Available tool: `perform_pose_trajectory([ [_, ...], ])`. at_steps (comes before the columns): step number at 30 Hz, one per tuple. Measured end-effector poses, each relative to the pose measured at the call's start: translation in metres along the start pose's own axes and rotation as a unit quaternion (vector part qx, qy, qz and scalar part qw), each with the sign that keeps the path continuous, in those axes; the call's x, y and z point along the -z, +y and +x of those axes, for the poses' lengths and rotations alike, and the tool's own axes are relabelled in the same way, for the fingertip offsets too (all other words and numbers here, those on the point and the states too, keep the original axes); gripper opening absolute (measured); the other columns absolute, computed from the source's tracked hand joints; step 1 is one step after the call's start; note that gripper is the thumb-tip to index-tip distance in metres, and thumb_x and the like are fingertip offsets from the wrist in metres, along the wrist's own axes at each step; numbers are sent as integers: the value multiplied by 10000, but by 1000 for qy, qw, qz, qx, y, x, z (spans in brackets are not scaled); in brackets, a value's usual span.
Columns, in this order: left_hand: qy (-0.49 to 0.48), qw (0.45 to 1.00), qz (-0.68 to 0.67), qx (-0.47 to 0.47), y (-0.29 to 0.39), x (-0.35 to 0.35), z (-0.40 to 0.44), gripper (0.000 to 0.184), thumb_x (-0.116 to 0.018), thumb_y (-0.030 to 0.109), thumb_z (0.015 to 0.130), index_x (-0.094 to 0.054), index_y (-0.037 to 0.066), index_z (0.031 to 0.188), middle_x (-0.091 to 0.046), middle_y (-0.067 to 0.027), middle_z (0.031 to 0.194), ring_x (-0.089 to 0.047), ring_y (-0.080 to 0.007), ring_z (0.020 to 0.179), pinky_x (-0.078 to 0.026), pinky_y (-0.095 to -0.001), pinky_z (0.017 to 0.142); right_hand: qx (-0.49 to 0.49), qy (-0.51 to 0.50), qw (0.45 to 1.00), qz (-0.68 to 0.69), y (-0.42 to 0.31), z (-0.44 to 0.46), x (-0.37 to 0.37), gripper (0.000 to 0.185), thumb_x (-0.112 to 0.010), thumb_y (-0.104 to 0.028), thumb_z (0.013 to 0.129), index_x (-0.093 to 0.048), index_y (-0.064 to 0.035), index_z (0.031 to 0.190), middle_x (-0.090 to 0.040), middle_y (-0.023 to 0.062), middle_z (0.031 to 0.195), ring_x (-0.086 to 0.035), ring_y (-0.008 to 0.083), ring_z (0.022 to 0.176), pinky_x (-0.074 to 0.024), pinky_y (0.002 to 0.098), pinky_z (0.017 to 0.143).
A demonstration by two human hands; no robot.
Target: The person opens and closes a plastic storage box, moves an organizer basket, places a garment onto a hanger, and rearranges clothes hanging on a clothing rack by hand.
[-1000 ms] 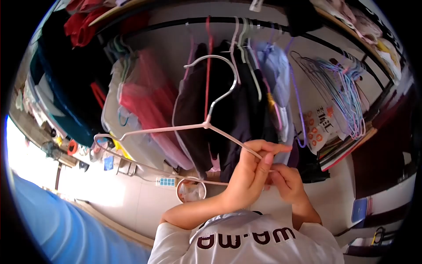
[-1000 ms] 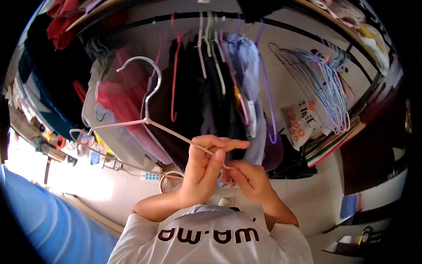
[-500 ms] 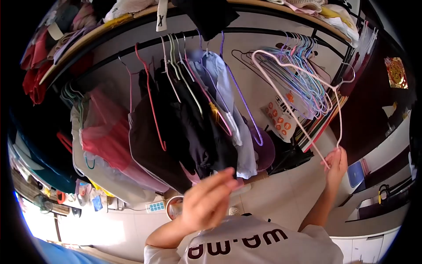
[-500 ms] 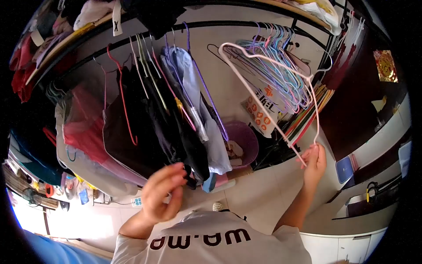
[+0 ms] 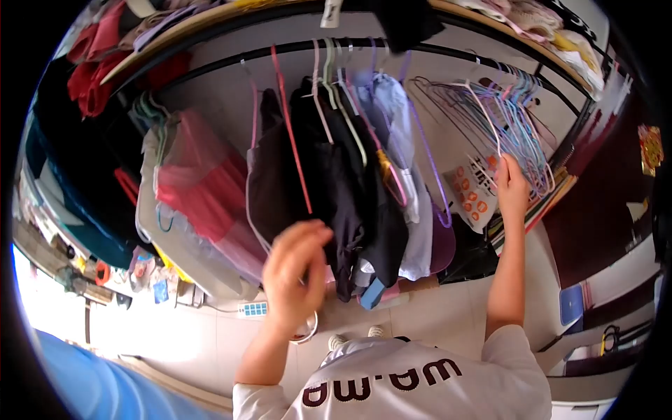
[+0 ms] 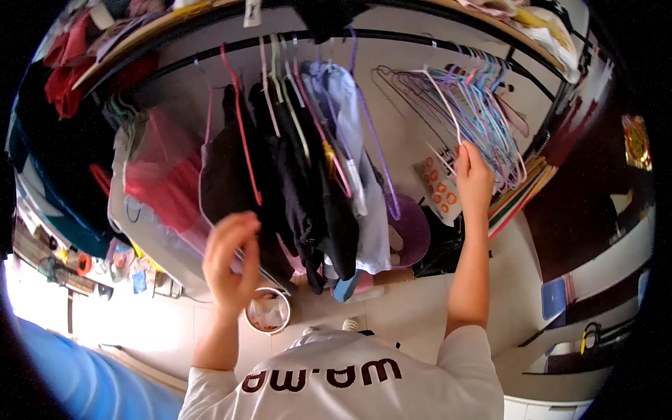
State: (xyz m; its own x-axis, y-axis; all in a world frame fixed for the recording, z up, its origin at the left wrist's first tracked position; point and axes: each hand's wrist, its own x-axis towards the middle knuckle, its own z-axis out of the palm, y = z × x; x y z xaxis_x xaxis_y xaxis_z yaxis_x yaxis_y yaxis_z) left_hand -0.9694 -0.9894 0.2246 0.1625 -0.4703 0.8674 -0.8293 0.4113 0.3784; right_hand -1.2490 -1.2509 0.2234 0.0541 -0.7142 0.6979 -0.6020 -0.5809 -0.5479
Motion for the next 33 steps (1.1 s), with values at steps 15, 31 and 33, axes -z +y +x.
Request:
perform_pose_trajectory([
  [15, -54, 945, 248, 206, -153, 93, 51, 360, -462, 132, 874, -553, 220, 1211, -627, -207, 878, -625, -346, 806, -479, -419, 698, 56, 95, 994, -28, 32, -44, 46, 267, -481, -150, 942, -562, 12, 1138, -610, 113, 1092, -578, 176, 980, -426, 263, 850],
  [31, -174, 913, 312, 198, -103, -14, 73, 369, -531, 254, 843, -525, 172, 1203, -651, -137, 798, -623, -340, 730, -489, -432, 632, -11, 60, 996, 70, 17, -66, 52, 281, -449, -164, 952, -548, -23, 1174, -630, 89, 992, -575, 139, 889, -443, 247, 756],
  [33, -128, 940, 246, 199, -122, 6, 65, 275, -516, 195, 843, -606, 160, 1101, -634, -164, 753, -619, -340, 710, -486, -428, 620, -16, 40, 998, 53, 21, -72, 54, 283, -438, -167, 962, -533, -24, 1186, -598, 60, 990, -564, 128, 894, -439, 257, 784],
])
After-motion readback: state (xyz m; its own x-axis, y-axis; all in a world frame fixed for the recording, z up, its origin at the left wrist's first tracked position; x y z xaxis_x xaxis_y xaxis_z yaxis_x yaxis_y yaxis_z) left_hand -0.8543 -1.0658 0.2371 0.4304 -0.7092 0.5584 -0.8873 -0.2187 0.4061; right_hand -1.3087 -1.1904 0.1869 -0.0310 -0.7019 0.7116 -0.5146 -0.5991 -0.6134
